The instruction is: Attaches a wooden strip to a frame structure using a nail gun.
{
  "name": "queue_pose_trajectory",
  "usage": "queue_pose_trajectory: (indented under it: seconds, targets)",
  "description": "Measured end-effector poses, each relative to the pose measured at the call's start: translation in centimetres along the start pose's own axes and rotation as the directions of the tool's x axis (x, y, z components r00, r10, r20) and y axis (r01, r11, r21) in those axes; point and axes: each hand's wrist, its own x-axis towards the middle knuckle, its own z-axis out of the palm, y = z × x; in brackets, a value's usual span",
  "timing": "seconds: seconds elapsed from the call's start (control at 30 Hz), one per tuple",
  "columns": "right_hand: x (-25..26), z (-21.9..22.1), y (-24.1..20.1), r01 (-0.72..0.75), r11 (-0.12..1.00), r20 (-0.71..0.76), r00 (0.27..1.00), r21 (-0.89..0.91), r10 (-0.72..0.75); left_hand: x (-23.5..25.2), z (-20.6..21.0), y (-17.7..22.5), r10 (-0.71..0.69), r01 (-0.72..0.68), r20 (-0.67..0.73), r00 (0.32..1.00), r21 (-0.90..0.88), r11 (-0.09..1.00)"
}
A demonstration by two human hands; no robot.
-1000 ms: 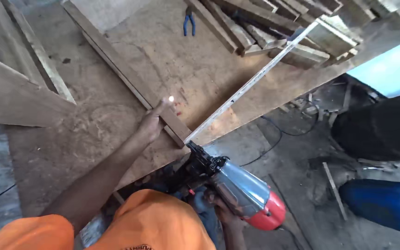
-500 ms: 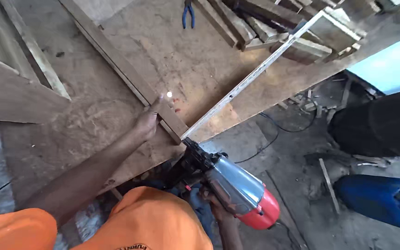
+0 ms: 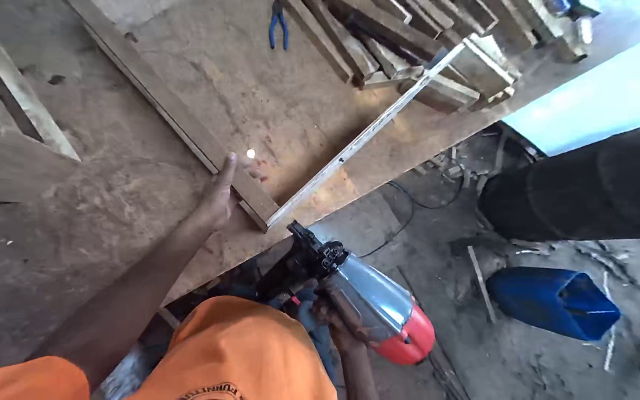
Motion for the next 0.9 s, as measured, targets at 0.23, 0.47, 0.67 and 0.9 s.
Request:
queue_pose_trajectory:
  seconds: [0.23,0.47,0.67,0.9]
  targets:
    - [2.0,-0.2,0.8,-0.01,1.0,0.074,0.997,0.024,0.008,0.0,-0.5,0.7,0.01,-0.012,0.017,1.0,0.097,0.995]
    - [2.1,0.6,1.1,-0.047,0.998,0.087,0.995,0.04,0.043,-0.4,0.1,0.9,-0.057,0.057,-0.003,0.998,0.068,0.996]
    - [1.7,0.7,1.2,-0.022,0.998,0.05,0.999,0.06,0.019,-0.1,-0.5,1.1,-0.052,0.05,0.021,0.998,0.102,0.994]
    - [1.2,0.8,-0.7,-0.047,0.996,0.025,0.999,0.082,0.045,-1.1,0.2,1.6,-0.192,0.197,0.061,0.98,-0.092,0.976]
